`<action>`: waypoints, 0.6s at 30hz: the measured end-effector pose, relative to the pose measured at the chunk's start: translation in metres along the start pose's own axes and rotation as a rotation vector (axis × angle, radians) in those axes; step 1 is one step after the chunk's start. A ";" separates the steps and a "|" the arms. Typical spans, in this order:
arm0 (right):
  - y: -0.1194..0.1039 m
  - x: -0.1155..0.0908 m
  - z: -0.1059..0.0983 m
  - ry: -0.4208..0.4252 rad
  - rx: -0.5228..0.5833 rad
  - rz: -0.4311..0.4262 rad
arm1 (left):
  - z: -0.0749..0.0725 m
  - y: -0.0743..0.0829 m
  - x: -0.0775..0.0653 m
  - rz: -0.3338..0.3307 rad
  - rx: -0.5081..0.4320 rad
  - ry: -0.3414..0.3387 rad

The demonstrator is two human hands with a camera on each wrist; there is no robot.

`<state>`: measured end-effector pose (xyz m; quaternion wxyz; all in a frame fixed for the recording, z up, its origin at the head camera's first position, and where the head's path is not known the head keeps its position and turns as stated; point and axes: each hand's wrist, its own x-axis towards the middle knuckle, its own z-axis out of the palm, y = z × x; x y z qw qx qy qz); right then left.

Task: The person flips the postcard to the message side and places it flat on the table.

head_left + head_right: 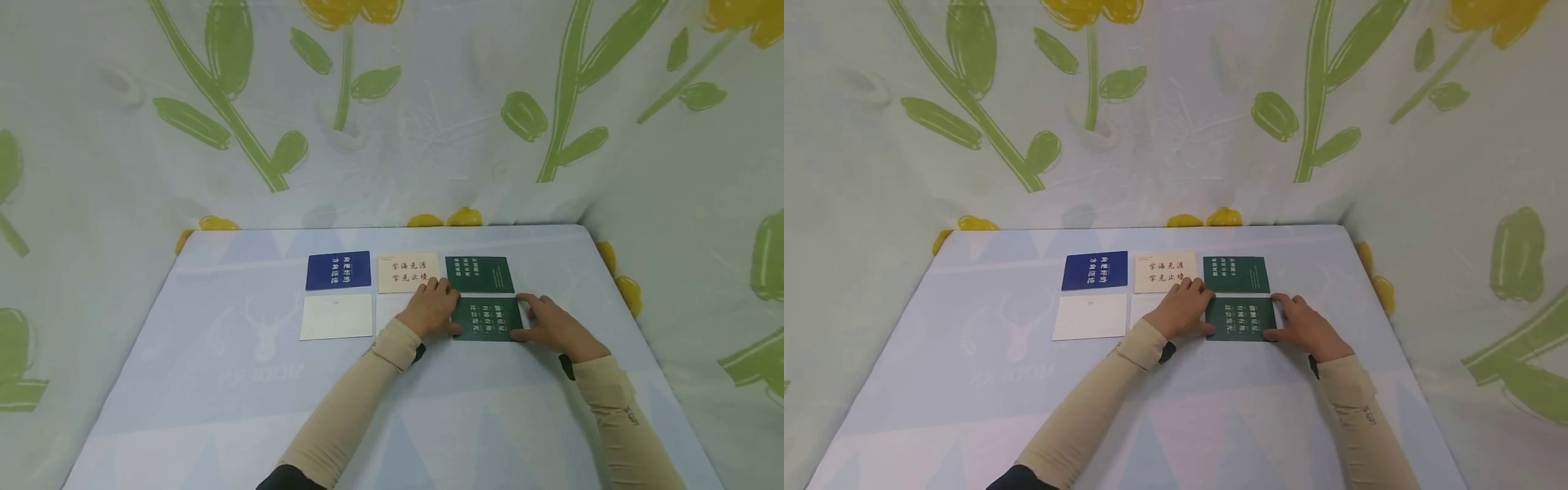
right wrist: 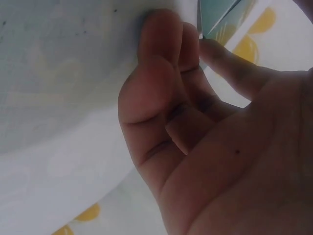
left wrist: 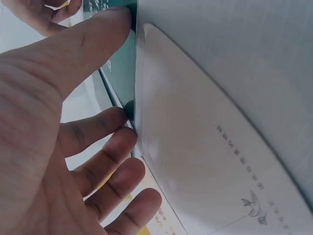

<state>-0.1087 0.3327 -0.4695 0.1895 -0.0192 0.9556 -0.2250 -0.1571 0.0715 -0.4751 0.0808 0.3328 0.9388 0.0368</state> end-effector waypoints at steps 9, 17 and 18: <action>-0.005 0.000 0.001 0.029 0.034 0.020 | 0.003 0.006 -0.003 -0.057 0.018 0.026; -0.003 -0.003 0.005 0.083 0.057 0.018 | 0.000 0.005 -0.010 -0.088 -0.005 0.108; -0.003 -0.003 0.005 0.089 0.055 0.017 | -0.001 0.004 -0.010 -0.095 -0.019 0.120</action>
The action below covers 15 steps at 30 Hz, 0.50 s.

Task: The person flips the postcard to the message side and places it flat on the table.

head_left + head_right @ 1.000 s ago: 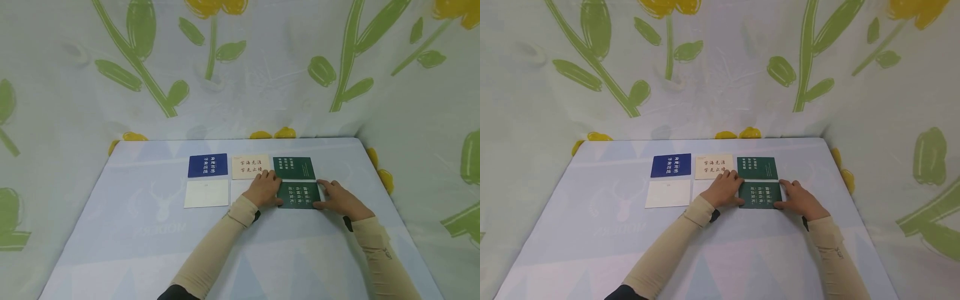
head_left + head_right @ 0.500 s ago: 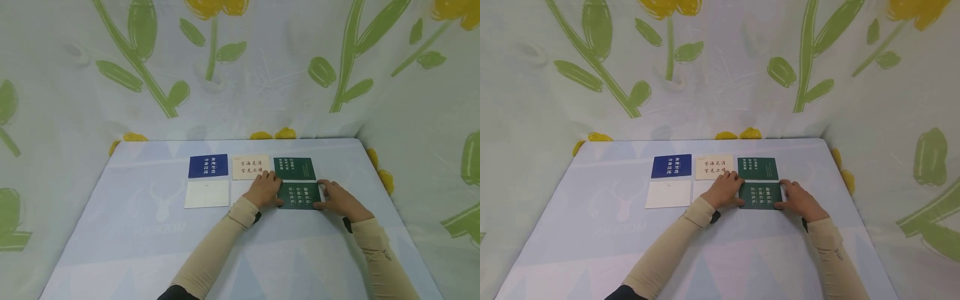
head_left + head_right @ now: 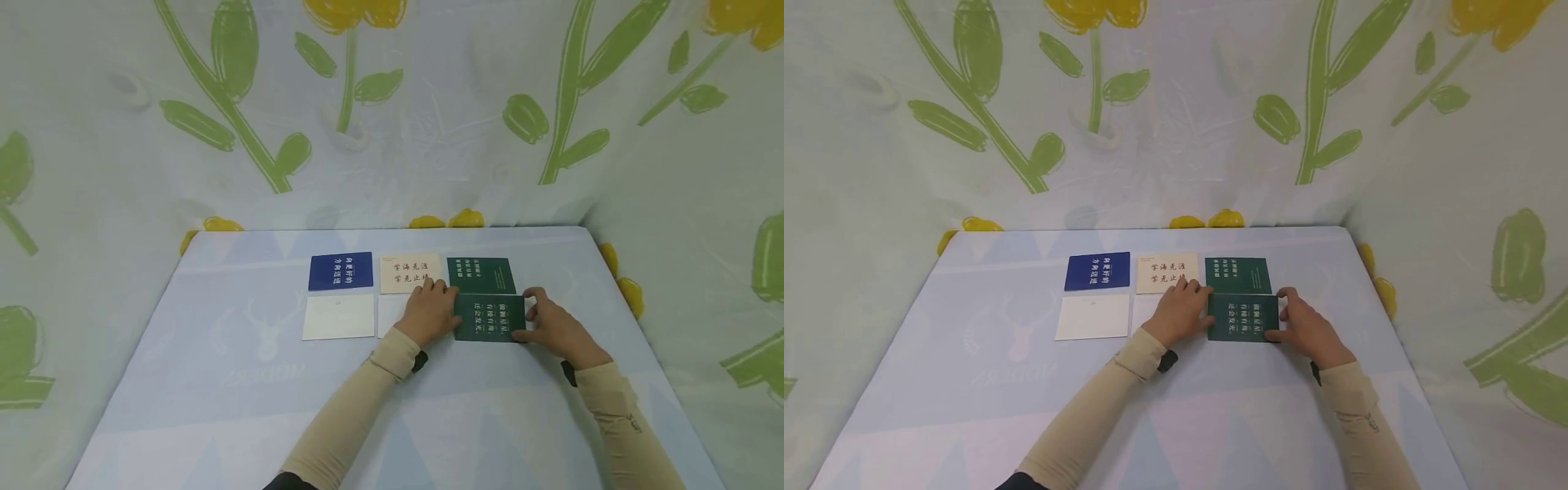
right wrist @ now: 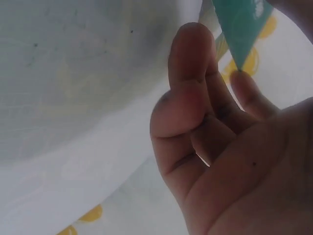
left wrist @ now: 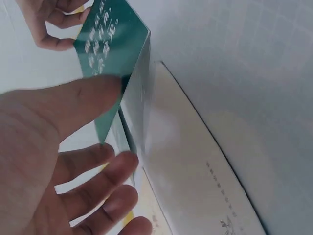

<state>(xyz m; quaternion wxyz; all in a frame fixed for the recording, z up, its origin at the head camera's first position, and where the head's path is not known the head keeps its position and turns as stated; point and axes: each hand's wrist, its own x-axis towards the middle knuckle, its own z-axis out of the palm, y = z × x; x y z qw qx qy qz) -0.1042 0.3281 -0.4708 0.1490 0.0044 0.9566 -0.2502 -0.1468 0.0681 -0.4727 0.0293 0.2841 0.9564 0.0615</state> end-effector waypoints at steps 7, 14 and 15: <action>0.000 -0.003 0.000 0.033 0.001 -0.037 | 0.001 -0.004 0.001 -0.019 -0.143 0.069; -0.003 -0.006 -0.003 0.077 -0.034 -0.051 | 0.000 -0.004 0.002 -0.059 -0.355 0.041; -0.003 -0.008 -0.004 0.090 -0.046 -0.059 | -0.001 -0.004 0.002 -0.070 -0.392 0.023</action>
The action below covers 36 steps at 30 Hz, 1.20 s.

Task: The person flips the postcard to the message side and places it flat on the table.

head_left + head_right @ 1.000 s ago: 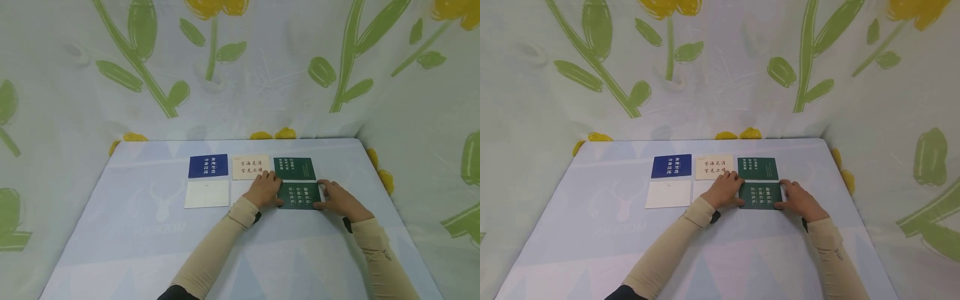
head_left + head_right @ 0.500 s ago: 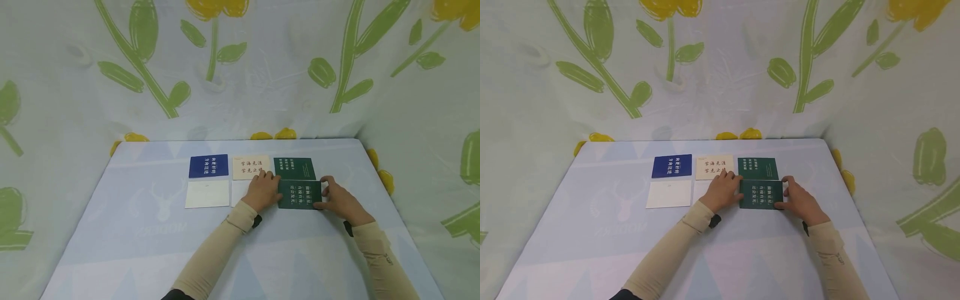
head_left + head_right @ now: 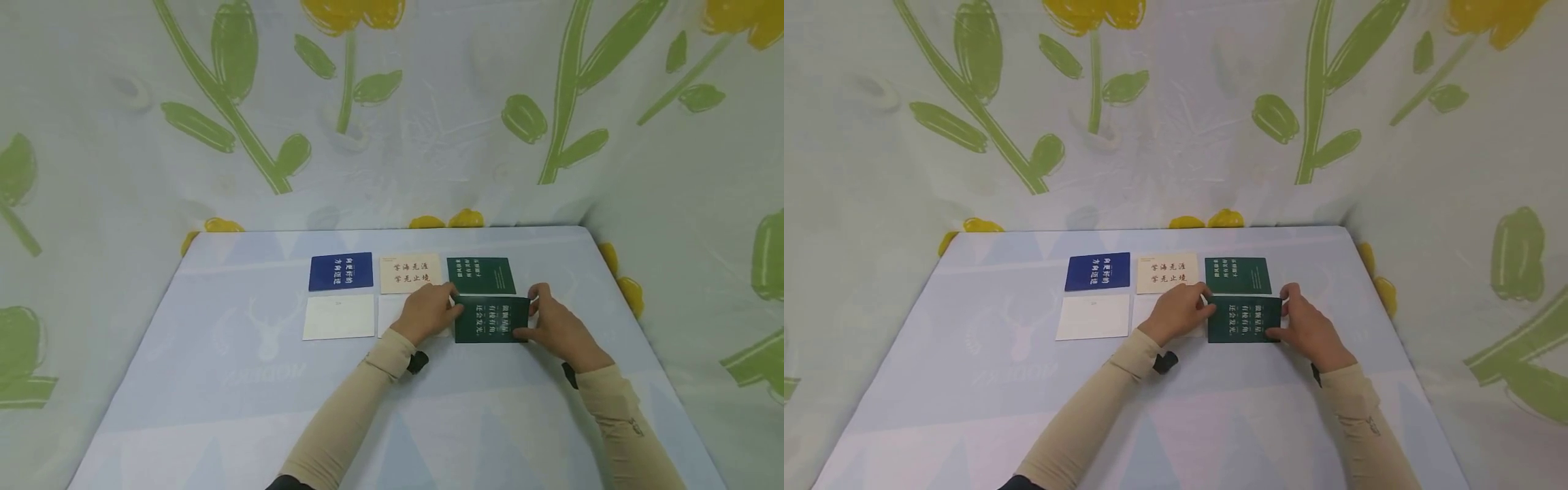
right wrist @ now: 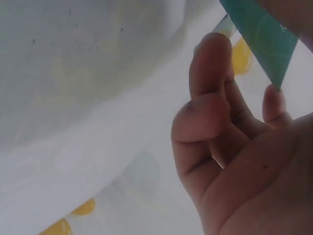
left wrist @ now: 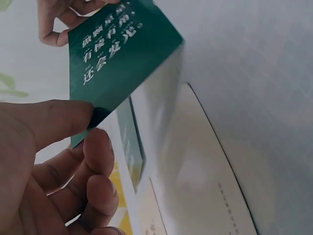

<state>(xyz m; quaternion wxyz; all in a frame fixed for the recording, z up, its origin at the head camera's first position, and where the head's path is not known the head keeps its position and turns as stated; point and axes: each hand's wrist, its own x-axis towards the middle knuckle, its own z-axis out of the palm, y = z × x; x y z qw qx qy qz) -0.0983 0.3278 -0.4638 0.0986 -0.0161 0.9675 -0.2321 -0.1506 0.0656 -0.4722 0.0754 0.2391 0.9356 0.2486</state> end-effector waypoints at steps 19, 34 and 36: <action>0.000 -0.020 -0.014 0.052 0.000 -0.089 | -0.011 0.010 -0.015 -0.019 -0.279 -0.074; -0.001 -0.029 -0.022 0.088 0.034 -0.142 | -0.014 0.014 -0.021 -0.003 -0.254 -0.047; -0.003 -0.031 -0.024 0.098 0.043 -0.155 | -0.015 0.015 -0.022 0.005 -0.242 -0.033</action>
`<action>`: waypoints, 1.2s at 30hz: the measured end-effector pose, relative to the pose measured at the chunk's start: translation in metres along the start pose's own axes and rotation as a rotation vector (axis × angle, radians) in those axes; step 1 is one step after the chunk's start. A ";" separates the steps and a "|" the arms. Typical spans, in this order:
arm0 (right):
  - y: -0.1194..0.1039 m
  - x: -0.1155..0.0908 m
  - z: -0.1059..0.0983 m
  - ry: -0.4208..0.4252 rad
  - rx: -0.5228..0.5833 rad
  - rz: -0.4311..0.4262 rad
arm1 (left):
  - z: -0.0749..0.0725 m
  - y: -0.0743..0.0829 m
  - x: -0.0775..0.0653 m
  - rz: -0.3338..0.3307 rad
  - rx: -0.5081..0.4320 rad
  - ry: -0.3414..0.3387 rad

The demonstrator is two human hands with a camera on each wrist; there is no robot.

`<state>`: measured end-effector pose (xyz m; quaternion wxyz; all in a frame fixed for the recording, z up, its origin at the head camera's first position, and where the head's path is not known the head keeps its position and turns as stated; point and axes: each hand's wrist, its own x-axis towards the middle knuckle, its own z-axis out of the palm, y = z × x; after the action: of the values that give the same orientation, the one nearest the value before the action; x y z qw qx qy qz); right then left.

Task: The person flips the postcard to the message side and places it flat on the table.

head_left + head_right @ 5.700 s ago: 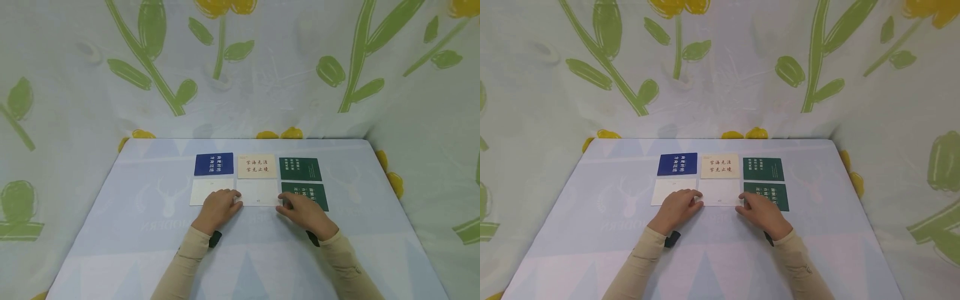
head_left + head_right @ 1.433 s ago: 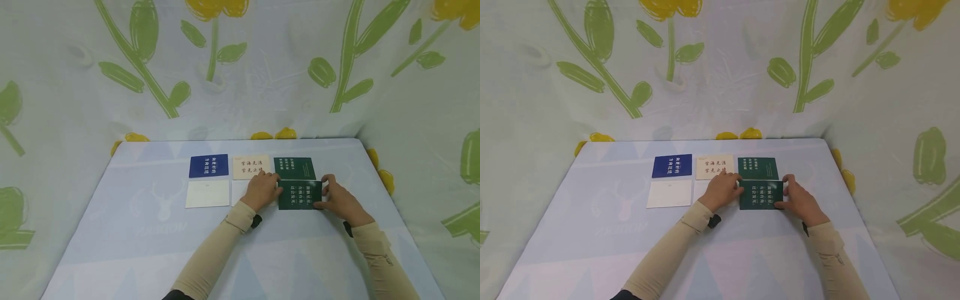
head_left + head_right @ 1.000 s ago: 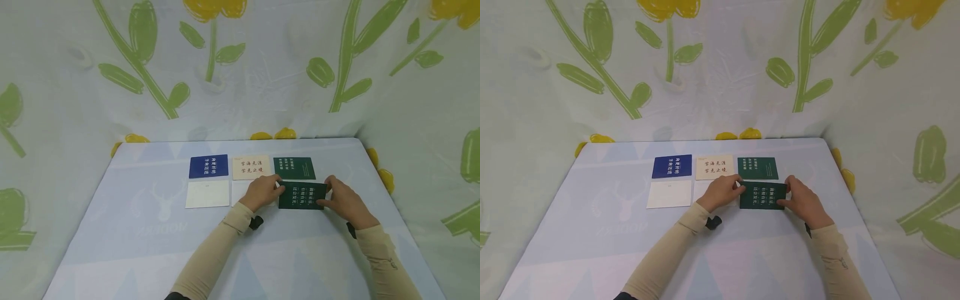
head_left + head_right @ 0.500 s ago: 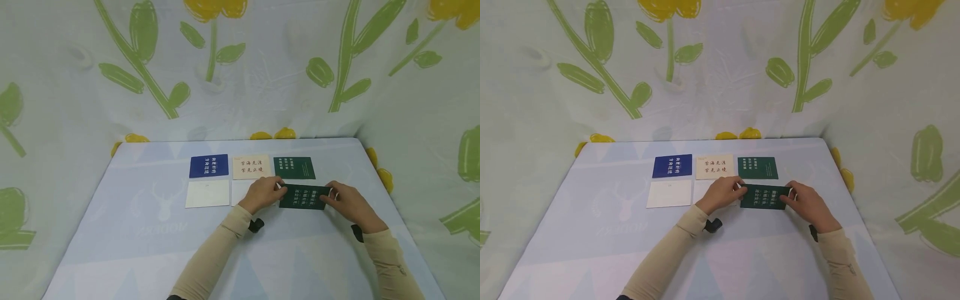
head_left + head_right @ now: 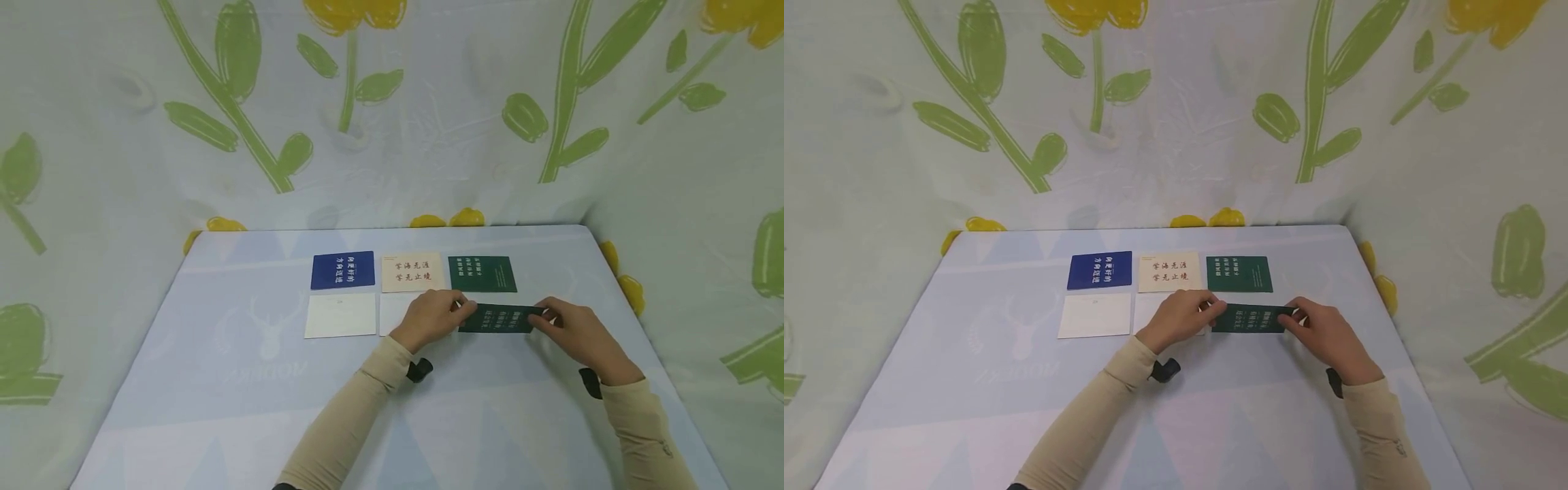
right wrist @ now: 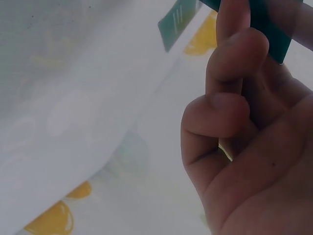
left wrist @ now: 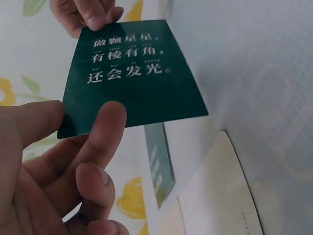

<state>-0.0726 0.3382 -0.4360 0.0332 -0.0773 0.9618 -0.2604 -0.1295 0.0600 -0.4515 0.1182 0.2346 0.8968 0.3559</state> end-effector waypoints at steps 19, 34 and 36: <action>0.000 -0.004 0.000 0.028 0.016 -0.037 | 0.002 -0.002 -0.004 0.056 0.062 0.040; 0.014 -0.007 0.015 -0.073 0.031 -0.009 | 0.019 -0.008 -0.008 0.029 0.113 0.008; 0.016 -0.008 0.016 -0.077 0.037 -0.009 | 0.021 -0.009 -0.009 0.031 0.118 0.002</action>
<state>-0.0652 0.3447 -0.4578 0.0706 -0.0910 0.9544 -0.2753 -0.1170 0.0622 -0.4719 0.0977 0.2545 0.9126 0.3046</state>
